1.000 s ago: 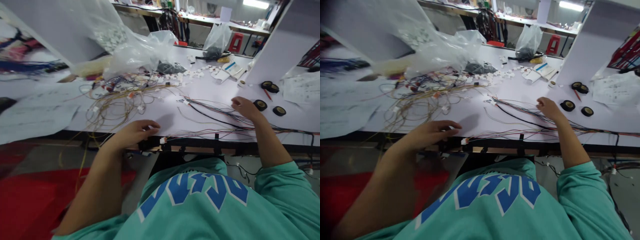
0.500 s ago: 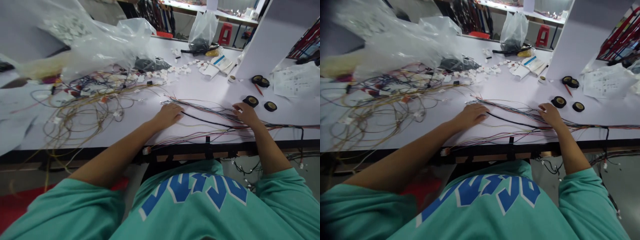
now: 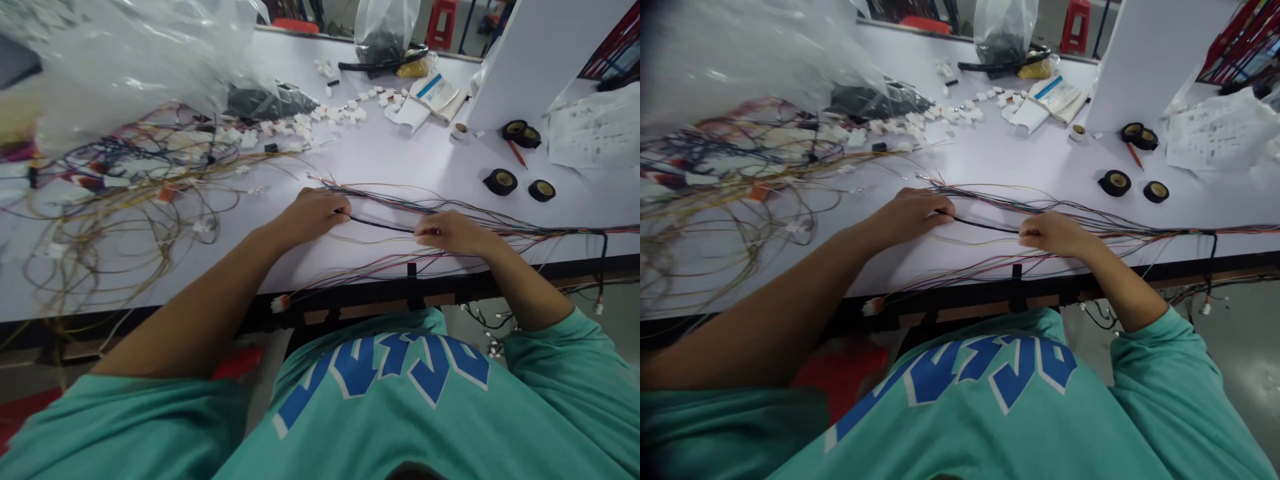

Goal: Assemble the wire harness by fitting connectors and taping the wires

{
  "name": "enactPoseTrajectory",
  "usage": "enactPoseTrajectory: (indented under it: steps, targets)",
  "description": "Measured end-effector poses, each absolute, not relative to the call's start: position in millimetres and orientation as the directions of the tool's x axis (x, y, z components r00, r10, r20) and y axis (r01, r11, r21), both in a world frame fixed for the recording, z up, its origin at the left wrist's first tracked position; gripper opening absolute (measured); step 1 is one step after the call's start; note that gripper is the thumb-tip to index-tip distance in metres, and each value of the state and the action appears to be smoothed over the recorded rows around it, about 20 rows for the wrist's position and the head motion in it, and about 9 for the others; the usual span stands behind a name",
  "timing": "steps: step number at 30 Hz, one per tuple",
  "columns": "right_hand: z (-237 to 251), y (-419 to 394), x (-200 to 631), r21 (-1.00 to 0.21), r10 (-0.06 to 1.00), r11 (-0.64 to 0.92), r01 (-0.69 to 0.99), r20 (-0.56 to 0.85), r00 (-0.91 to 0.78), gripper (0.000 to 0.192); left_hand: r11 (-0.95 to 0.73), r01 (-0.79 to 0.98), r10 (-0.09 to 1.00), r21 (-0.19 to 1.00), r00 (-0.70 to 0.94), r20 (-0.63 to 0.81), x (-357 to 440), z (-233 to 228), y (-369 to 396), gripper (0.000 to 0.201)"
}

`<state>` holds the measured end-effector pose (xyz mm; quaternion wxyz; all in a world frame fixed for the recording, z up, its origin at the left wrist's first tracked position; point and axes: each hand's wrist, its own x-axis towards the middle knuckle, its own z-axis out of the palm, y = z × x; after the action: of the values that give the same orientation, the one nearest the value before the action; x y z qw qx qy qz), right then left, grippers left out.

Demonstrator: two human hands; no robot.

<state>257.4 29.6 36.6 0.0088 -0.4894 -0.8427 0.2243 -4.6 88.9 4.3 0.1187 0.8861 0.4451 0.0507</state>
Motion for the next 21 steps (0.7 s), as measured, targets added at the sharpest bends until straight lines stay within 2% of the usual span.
enactPoseTrajectory:
  steps: [2,3,4,5,7,9,10,12,14,16,17,21]
  targets:
    - [32,22,245,-0.226,0.833,0.453,0.862,-0.238,-0.500,0.016,-0.584,0.779,0.793,0.229,0.607,-0.042,-6,5,87,0.021]
    - [30,20,242,-0.185,0.847,0.443,0.877,-0.232,-0.477,0.015,-0.587,0.778,0.790,0.223,0.611,-0.053,-6,4,86,0.023]
    - [28,19,241,-0.198,0.859,0.425,0.883,-0.219,-0.463,0.014,-0.589,0.776,0.786,0.224,0.615,-0.062,-6,4,85,0.025]
    - [27,19,243,-0.272,0.861,0.407,0.872,-0.205,-0.465,0.012,-0.589,0.775,0.784,0.230,0.617,-0.069,-7,4,85,0.028]
    - [25,23,253,-0.555,0.850,0.336,0.761,-0.171,-0.499,0.007,-0.577,0.774,0.786,0.260,0.613,-0.084,-9,4,84,0.031]
    - [26,29,267,-0.851,0.859,0.174,0.495,-0.114,-0.499,0.004,-0.547,0.777,0.792,0.312,0.601,-0.110,-13,4,83,0.033]
    - [26,31,273,-0.942,0.877,0.082,0.327,-0.087,-0.472,0.006,-0.524,0.774,0.793,0.355,0.595,-0.128,-16,5,82,0.034]
    - [24,36,282,-0.998,0.921,-0.054,0.032,-0.062,-0.385,0.011,-0.464,0.746,0.770,0.478,0.606,-0.199,-24,7,79,0.034]
    - [22,37,283,-0.987,0.944,-0.117,-0.110,-0.075,-0.322,0.015,-0.387,0.707,0.689,0.591,0.648,-0.325,-32,12,74,0.034]
    - [19,36,279,-0.984,0.940,-0.155,-0.089,-0.119,-0.318,0.015,-0.313,0.697,0.609,0.645,0.669,-0.427,-37,19,65,0.033]
    - [17,34,275,-0.985,0.932,-0.170,-0.035,-0.149,-0.332,0.014,-0.284,0.694,0.604,0.662,0.666,-0.439,-37,22,60,0.033]
    - [13,27,261,-0.959,0.878,-0.148,0.241,-0.240,-0.414,0.010,-0.111,0.585,0.743,0.803,0.586,-0.324,-17,26,36,0.044]
